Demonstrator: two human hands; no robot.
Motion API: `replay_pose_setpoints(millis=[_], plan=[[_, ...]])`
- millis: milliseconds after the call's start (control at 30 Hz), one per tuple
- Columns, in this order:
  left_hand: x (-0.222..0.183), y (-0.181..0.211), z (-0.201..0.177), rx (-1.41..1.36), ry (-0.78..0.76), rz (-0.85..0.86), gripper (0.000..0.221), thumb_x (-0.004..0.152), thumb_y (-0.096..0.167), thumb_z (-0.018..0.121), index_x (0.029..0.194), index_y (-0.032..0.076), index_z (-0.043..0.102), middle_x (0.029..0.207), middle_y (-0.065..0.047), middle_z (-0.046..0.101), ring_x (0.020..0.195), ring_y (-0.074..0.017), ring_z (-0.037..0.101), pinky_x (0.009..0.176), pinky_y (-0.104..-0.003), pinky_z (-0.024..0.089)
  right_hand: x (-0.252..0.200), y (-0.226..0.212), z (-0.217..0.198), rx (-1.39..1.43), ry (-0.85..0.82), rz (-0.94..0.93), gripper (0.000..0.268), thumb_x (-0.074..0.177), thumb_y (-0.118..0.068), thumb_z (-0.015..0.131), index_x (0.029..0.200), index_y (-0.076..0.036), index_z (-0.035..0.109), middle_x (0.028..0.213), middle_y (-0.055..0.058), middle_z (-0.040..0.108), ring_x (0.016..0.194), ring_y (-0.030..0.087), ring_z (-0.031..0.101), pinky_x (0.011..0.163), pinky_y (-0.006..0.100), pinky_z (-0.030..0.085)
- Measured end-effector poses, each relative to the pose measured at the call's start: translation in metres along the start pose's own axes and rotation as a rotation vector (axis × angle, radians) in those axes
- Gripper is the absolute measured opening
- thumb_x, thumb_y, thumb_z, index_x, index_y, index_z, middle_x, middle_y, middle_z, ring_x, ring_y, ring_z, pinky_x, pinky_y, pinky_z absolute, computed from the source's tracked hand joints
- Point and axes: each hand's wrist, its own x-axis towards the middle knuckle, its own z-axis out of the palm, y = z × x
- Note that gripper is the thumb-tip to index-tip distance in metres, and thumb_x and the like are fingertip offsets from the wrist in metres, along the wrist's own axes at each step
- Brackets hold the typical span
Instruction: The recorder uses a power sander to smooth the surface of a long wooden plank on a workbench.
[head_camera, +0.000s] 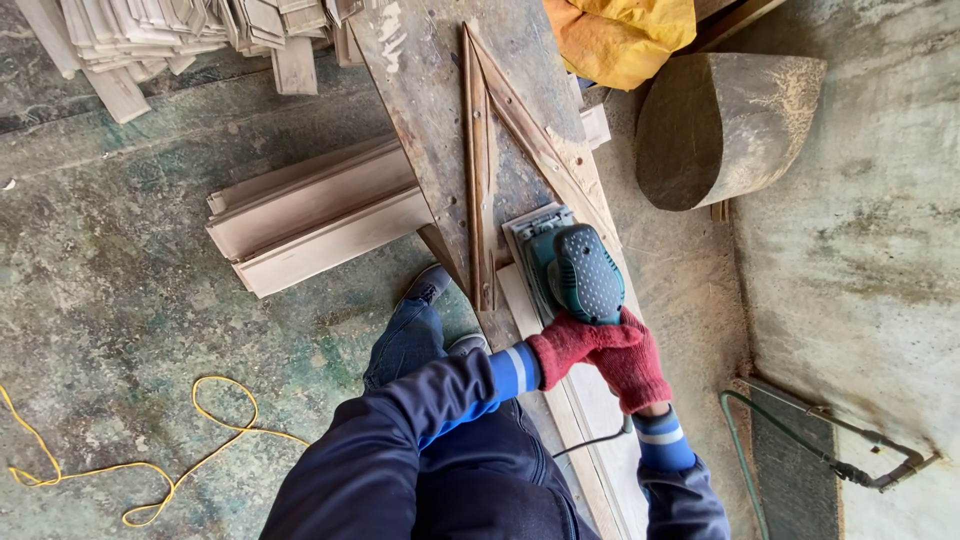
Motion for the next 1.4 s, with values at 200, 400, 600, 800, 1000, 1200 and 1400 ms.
replay_pose_setpoints(millis=[200,400,600,800,1000,1200,1400], plan=[[0.007,0.039,-0.01,-0.092,0.081,-0.039,0.126,0.046,0.001,0.101,0.154,0.001,0.035,0.125,-0.034,0.063,0.09,-0.0589,0.069,0.064,-0.067,0.064,0.002,-0.073,-0.006,0.057,-0.055,0.02,0.051,0.076,-0.024,0.073,0.124,-0.007,0.069,0.108,0.025,0.074,0.113,0.047,0.067,0.099,0.056,0.052],[0.017,0.026,0.003,0.016,0.095,-0.047,0.123,0.049,-0.001,0.099,0.154,0.004,0.035,0.127,-0.034,0.062,0.087,-0.0593,0.069,0.062,-0.069,0.063,0.016,-0.035,-0.005,0.047,-0.024,0.042,0.052,0.078,-0.028,0.072,0.127,-0.01,0.069,0.108,0.024,0.074,0.112,0.046,0.068,0.096,0.057,0.054],[-0.005,-0.032,0.021,0.344,0.018,0.112,0.105,0.051,0.04,0.101,0.136,-0.005,0.059,0.122,-0.03,0.069,0.1,-0.0459,0.072,0.074,-0.052,0.067,-0.019,-0.006,-0.018,-0.106,0.009,0.106,0.056,0.077,-0.028,0.074,0.128,-0.005,0.068,0.104,0.025,0.076,0.111,0.045,0.07,0.094,0.056,0.056],[0.023,-0.13,0.013,0.211,-0.044,-0.061,0.103,0.046,0.026,0.109,0.131,-0.009,0.06,0.112,-0.032,0.07,0.085,-0.05,0.072,0.065,-0.06,0.064,-0.043,0.126,0.0,0.019,0.033,0.192,0.051,0.074,-0.027,0.078,0.119,-0.005,0.068,0.098,0.025,0.075,0.103,0.045,0.071,0.087,0.054,0.057],[-0.019,-0.146,0.013,0.466,-0.293,-0.323,0.097,0.057,0.042,0.088,0.136,-0.002,0.055,0.123,-0.019,0.067,0.104,-0.0278,0.068,0.083,-0.031,0.061,-0.093,0.223,0.011,0.334,0.082,0.152,0.031,0.08,-0.006,0.076,0.11,-0.004,0.069,0.087,0.011,0.075,0.067,0.019,0.063,0.055,0.032,0.049],[-0.017,-0.171,-0.001,0.502,-0.364,-0.351,0.082,0.06,0.039,0.09,0.126,0.0,0.064,0.109,-0.014,0.071,0.09,-0.0217,0.069,0.076,-0.03,0.06,-0.111,0.249,0.023,0.335,0.077,0.121,0.043,0.072,-0.004,0.085,0.113,-0.001,0.071,0.098,0.013,0.081,0.085,0.02,0.073,0.074,0.032,0.06],[0.007,-0.141,-0.015,0.069,-0.456,-0.399,0.058,0.073,0.036,0.082,0.12,0.008,0.061,0.111,-0.012,0.063,0.093,-0.0219,0.062,0.075,-0.034,0.057,-0.084,0.203,0.023,0.337,0.048,0.03,0.044,0.075,-0.005,0.082,0.118,-0.003,0.07,0.104,0.01,0.08,0.092,0.019,0.072,0.081,0.032,0.058]])
